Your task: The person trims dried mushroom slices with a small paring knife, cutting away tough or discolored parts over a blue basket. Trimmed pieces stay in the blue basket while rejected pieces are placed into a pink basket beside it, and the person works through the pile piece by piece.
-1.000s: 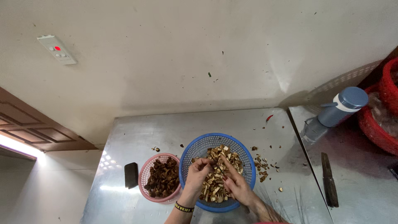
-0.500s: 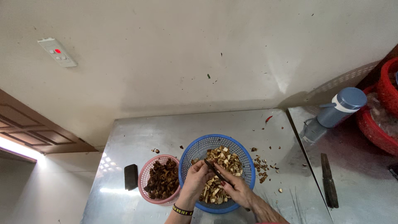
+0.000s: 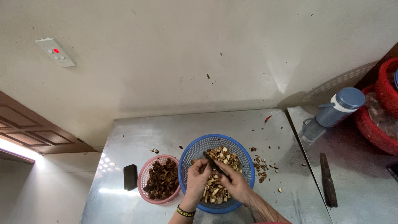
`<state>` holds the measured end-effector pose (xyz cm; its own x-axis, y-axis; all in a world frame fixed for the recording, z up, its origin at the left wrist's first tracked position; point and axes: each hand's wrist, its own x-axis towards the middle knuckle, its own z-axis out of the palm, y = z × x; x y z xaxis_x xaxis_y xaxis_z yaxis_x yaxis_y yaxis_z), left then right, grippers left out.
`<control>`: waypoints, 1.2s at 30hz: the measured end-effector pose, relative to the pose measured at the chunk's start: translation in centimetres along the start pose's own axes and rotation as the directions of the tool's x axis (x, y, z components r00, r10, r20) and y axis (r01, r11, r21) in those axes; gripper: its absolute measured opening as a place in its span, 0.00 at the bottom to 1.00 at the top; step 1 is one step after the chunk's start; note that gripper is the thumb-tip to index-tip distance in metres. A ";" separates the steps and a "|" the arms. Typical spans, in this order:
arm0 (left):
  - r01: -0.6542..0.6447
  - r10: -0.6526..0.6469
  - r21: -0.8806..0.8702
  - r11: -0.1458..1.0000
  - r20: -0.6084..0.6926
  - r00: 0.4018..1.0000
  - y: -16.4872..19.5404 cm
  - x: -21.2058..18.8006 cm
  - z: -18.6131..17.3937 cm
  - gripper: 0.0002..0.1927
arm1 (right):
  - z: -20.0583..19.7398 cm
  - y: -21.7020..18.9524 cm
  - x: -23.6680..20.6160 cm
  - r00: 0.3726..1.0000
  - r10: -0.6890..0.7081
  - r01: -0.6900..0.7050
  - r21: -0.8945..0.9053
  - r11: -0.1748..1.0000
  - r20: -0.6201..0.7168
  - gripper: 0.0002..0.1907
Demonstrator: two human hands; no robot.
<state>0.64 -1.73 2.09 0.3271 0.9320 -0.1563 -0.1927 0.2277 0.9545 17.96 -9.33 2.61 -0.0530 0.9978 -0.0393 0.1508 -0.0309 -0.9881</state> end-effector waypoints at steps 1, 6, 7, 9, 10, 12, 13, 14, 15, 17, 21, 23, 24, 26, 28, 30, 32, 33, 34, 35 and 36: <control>-0.002 0.005 0.084 0.997 -0.041 0.999 0.1 0.0 0.0 0.10 | -0.5 0.6 0.6 0.995 0.098 -0.097 0.032 0.995 -0.036 0.31; 0.054 -0.054 0.003 0.999 -0.042 0.998 0.5 0.4 -0.2 0.10 | -1.7 1.2 1.4 0.955 0.213 -0.216 0.009 0.976 -0.205 0.32; 0.058 -0.057 0.006 0.998 -0.057 0.997 0.5 0.4 -0.2 0.10 | -1.5 0.9 1.2 0.979 0.140 -0.151 -0.068 0.986 -0.152 0.34; -0.016 0.016 -0.003 1.000 -0.029 0.999 0.5 0.5 -0.2 0.09 | -0.6 0.0 0.1 1.000 0.008 -0.013 -0.208 0.978 -0.026 0.38; -0.053 0.053 -0.009 0.999 -0.014 0.998 0.5 0.6 -0.2 0.09 | -0.3 -0.4 -0.2 0.999 0.053 -0.053 -0.223 0.973 -0.003 0.38; -0.054 0.054 0.079 0.995 -0.003 0.999 0.3 0.6 -0.1 0.08 | 0.1 -1.1 -0.4 0.989 0.146 -0.131 -0.252 0.959 0.040 0.37; -0.056 0.056 0.123 0.991 0.003 0.998 0.3 0.5 -0.1 0.08 | 0.4 -1.2 -0.4 0.987 0.158 -0.147 -0.279 0.949 0.018 0.36; -0.077 0.076 0.119 0.990 0.012 0.997 0.2 0.5 0.0 0.07 | 0.6 -1.1 -0.3 0.986 0.167 -0.161 -0.306 0.938 -0.005 0.36; -0.096 0.094 0.117 0.989 0.022 0.995 0.1 0.3 0.0 0.07 | 0.7 -0.9 -0.3 0.984 0.177 -0.176 -0.331 0.927 -0.028 0.35; -0.132 0.131 0.124 0.983 0.021 0.991 0.0 0.2 0.1 0.07 | 0.7 0.0 0.0 0.997 -0.067 0.056 -0.237 0.970 -0.040 0.32; -0.059 0.060 0.080 0.995 -0.013 0.998 0.0 0.3 0.1 0.08 | -0.8 1.7 1.4 0.974 0.221 -0.214 0.126 0.969 -0.046 0.29; 0.015 -0.014 0.027 1.000 -0.026 1.000 0.2 0.3 -0.1 0.09 | -1.5 1.7 1.9 0.957 0.255 -0.232 0.162 0.959 -0.135 0.28; 0.032 -0.031 0.009 0.999 -0.035 0.999 0.3 0.5 -0.2 0.10 | -1.7 1.5 2.1 0.946 0.271 -0.239 0.181 0.954 -0.179 0.28; 0.046 -0.046 0.012 0.999 -0.045 0.998 0.6 0.7 -0.3 0.10 | -1.4 0.6 1.5 0.993 -0.027 0.030 0.023 0.999 -0.115 0.33; 0.057 -0.054 0.059 0.997 -0.052 0.997 0.8 0.7 -0.4 0.11 | -0.5 -0.5 0.5 0.999 -0.042 0.041 -0.128 0.991 -0.007 0.36; 0.012 -0.012 0.050 0.999 0.004 1.000 0.8 0.6 -0.2 0.09 | -0.1 -1.4 -0.3 0.973 0.221 -0.190 -0.308 0.932 0.069 0.37; -0.037 0.035 0.048 0.998 0.048 0.998 0.7 0.4 -0.1 0.09 | -0.1 -1.8 -0.4 0.982 0.182 -0.159 -0.282 0.946 0.055 0.36; -0.067 0.064 0.050 0.997 0.063 0.996 0.7 0.5 -0.1 0.09 | -0.2 -1.7 -0.2 0.986 0.157 -0.139 -0.272 0.952 0.048 0.35; -0.094 0.089 0.053 0.994 0.078 0.993 0.6 0.4 -0.2 0.08 | -0.1 -1.4 -0.1 0.990 0.137 -0.122 -0.277 0.953 0.032 0.34; -0.113 0.106 0.121 0.986 0.063 0.992 0.4 0.1 -0.2 0.08 | 0.1 -1.0 -0.1 0.993 0.119 -0.109 -0.282 0.953 0.018 0.33; -0.130 0.123 0.188 0.974 0.049 0.991 0.1 0.0 -0.1 0.08 | 0.2 -0.5 0.1 0.995 0.101 -0.095 -0.289 0.953 0.004 0.31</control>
<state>0.54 -1.65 2.16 0.3455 0.9381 -0.0248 -0.0566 0.0472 0.9973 17.70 -9.26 3.05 -0.0416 0.9894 -0.1392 0.4341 -0.1076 -0.8944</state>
